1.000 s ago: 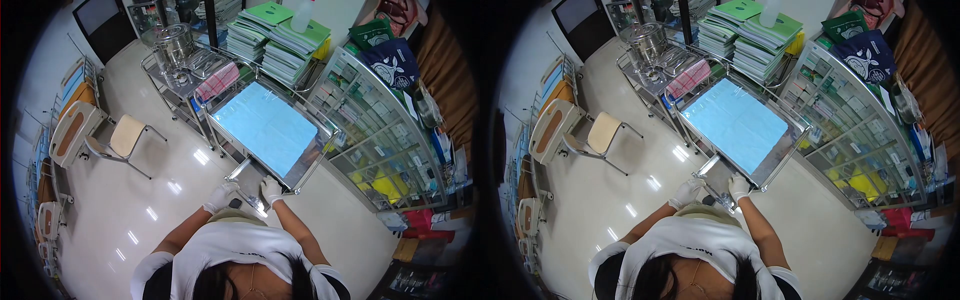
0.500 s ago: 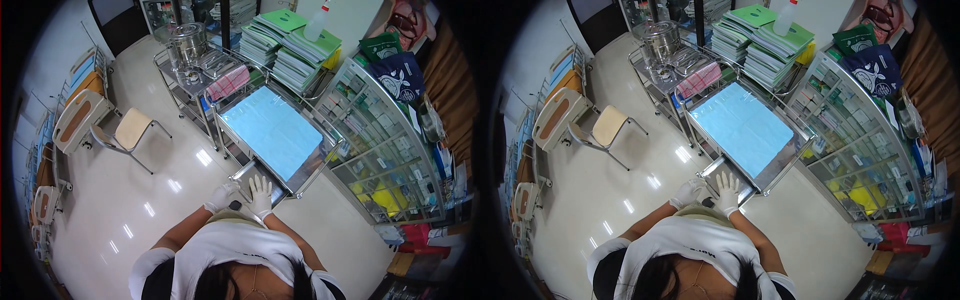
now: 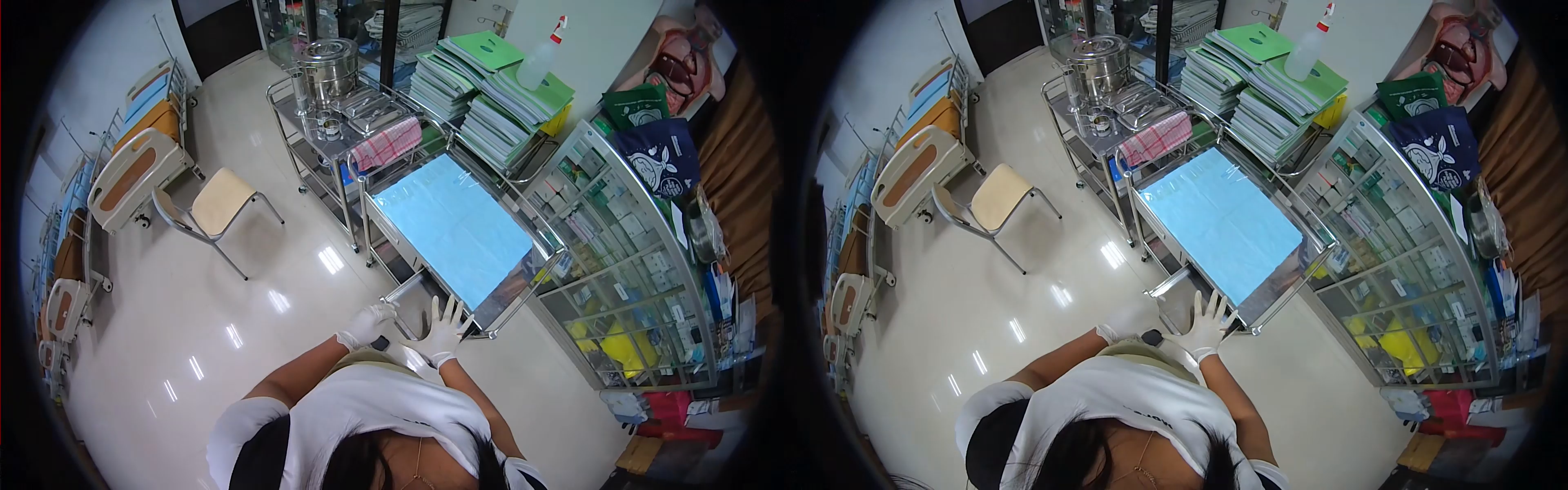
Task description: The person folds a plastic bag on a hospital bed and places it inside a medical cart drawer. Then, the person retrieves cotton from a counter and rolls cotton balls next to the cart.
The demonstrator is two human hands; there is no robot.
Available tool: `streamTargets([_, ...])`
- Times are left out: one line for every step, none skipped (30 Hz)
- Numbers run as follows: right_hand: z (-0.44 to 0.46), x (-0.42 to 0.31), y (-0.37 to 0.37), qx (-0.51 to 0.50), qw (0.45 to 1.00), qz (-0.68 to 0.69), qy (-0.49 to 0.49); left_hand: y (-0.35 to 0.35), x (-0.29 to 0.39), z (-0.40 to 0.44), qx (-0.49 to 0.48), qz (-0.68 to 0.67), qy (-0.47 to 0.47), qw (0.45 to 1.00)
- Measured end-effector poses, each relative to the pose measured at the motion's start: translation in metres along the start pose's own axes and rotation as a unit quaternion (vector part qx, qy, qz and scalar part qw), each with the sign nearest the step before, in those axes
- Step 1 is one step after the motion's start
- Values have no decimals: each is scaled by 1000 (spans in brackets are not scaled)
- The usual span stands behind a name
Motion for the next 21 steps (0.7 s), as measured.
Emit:
streamTargets([0, 0, 0, -4, 1000, -1, 2, 0, 0, 1, -3, -3, 2, 1000])
streamTargets([1, 1, 1, -9, 1000, -3, 4, 0, 0, 2, -7, -6, 3, 1000])
streamTargets([2, 1, -2, -9, 1000, -3, 3, -1, 0, 2, -5, -6, 3, 1000])
streamTargets([3, 2, -5, -13, 1000, -11, 6, -2, 0, 2, -6, -12, -2, 1000])
streamTargets([4, 4, -9, -17, 1000, -19, 10, -2, 0, 2, -7, -19, -7, 1000])
streamTargets([5, 6, -13, -22, 999, -28, 14, -1, 0, 2, -9, -25, -12, 1000])
streamTargets([6, 9, -14, -27, 999, -36, 19, 0, -1, 1, -10, -32, -18, 999])
streamTargets([7, 11, -14, -28, 999, -37, 18, 1, -2, 0, -10, -34, -18, 999])
streamTargets([8, 15, -14, -26, 999, -30, 22, 3, -4, -1, -15, -30, -15, 999])
streamTargets([10, 19, -13, -24, 999, -23, 26, 6, -6, -1, -20, -26, -12, 999])
streamTargets([12, 22, -13, -20, 999, -16, 30, 8, -9, -1, -25, -22, -8, 999])
streamTargets([14, 24, -14, -16, 999, -9, 33, 9, -11, 0, -29, -17, -4, 999])
streamTargets([15, 23, -16, -15, 999, -10, 32, 9, -14, 2, -28, -16, -3, 999])
streamTargets([14, 19, -15, -26, 999, -10, 31, 9, -15, 2, -21, -28, 3, 999])
streamTargets([11, 15, -14, -37, 999, -10, 30, 9, -17, 2, -15, -40, 8, 999])
streamTargets([8, 12, -14, -49, 998, -11, 30, 10, -18, 3, -10, -52, 13, 998])
streamTargets([7, 10, -13, -61, 998, -12, 30, 11, -19, 3, -5, -65, 19, 998])
streamTargets([8, 10, -14, -61, 998, -12, 32, 12, -21, 5, -6, -66, 20, 998])
streamTargets([8, 10, -13, -64, 997, -17, 31, 12, -22, 6, -1, -69, 25, 997])
streamTargets([8, 10, -13, -67, 997, -21, 30, 12, -22, 6, 3, -71, 31, 997])
streamTargets([7, 9, -12, -70, 997, -24, 29, 12, -23, 5, 7, -74, 36, 997])
Point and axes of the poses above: each hand's wrist, its own z-axis towards the middle knuckle, its own y-axis out of the palm, x = y × z, the point moved 8 cm from there along z, towards the middle knuckle, and after that the axes turned 1 degree about -z, right-handed, at the moved point
